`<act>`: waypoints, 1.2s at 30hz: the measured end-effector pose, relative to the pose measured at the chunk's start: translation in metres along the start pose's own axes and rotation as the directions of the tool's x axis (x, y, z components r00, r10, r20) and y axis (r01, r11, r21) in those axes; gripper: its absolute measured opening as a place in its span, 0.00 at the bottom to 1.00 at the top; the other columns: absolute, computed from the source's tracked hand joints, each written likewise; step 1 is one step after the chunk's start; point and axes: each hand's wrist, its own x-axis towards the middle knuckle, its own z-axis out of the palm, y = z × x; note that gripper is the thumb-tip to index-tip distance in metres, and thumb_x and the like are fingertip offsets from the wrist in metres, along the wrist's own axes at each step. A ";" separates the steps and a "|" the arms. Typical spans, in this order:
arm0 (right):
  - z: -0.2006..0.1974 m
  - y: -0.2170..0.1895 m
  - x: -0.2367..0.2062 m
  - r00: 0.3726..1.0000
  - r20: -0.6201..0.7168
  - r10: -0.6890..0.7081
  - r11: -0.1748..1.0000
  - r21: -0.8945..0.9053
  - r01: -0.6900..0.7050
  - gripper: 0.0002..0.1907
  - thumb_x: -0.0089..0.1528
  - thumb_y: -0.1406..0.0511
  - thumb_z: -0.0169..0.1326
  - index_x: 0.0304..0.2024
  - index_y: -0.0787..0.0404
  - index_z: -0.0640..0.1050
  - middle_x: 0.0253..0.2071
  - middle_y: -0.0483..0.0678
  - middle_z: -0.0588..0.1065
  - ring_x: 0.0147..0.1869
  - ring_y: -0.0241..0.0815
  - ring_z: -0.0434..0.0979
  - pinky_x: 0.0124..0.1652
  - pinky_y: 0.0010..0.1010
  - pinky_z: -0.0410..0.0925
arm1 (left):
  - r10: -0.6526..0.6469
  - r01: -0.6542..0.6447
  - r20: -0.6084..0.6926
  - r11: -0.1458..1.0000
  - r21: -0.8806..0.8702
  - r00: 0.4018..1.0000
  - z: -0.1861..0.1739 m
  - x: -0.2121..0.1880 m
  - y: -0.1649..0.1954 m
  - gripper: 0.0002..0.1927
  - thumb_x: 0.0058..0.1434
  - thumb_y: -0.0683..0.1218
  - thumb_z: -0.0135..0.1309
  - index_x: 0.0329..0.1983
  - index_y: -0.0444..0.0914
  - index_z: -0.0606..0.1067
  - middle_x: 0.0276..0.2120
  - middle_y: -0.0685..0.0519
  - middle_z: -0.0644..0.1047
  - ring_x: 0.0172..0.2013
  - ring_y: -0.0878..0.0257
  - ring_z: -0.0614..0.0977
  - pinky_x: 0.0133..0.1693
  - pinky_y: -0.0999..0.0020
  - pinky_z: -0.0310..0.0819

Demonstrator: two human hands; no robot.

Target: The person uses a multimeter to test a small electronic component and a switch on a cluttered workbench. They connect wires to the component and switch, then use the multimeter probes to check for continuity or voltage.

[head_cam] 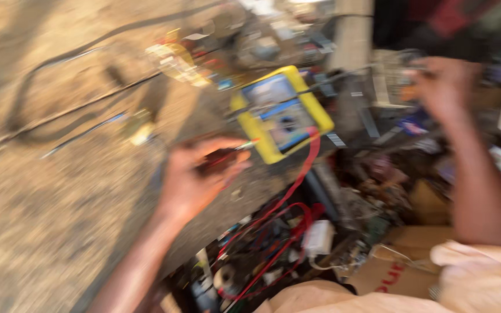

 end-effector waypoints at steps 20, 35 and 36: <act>0.029 0.017 -0.007 0.969 0.131 0.212 0.959 0.165 -0.232 0.04 0.77 0.76 0.56 0.48 0.75 0.75 0.41 0.60 0.80 0.41 0.43 0.82 0.41 0.31 0.74 | 0.088 -0.088 0.121 0.996 -0.008 0.989 0.010 0.004 -0.002 0.19 0.65 0.31 0.52 0.56 0.39 0.79 0.43 0.52 0.77 0.40 0.64 0.88 0.41 0.74 0.87; 0.020 -0.011 -0.009 0.978 0.123 0.169 0.967 0.172 -0.188 0.11 0.78 0.77 0.54 0.60 0.76 0.69 0.44 0.60 0.78 0.41 0.46 0.81 0.39 0.33 0.73 | 0.238 -0.254 0.135 0.960 0.119 0.962 0.011 0.003 0.002 0.21 0.62 0.31 0.56 0.55 0.41 0.80 0.43 0.51 0.81 0.40 0.64 0.86 0.44 0.71 0.86; 0.013 -0.022 -0.012 0.985 0.118 0.128 0.983 0.116 -0.142 0.11 0.76 0.77 0.54 0.60 0.76 0.70 0.43 0.62 0.78 0.42 0.49 0.82 0.38 0.35 0.73 | 0.273 -0.292 0.136 0.946 0.143 0.952 0.011 0.003 0.003 0.21 0.61 0.31 0.58 0.55 0.41 0.80 0.44 0.51 0.81 0.41 0.63 0.86 0.44 0.70 0.85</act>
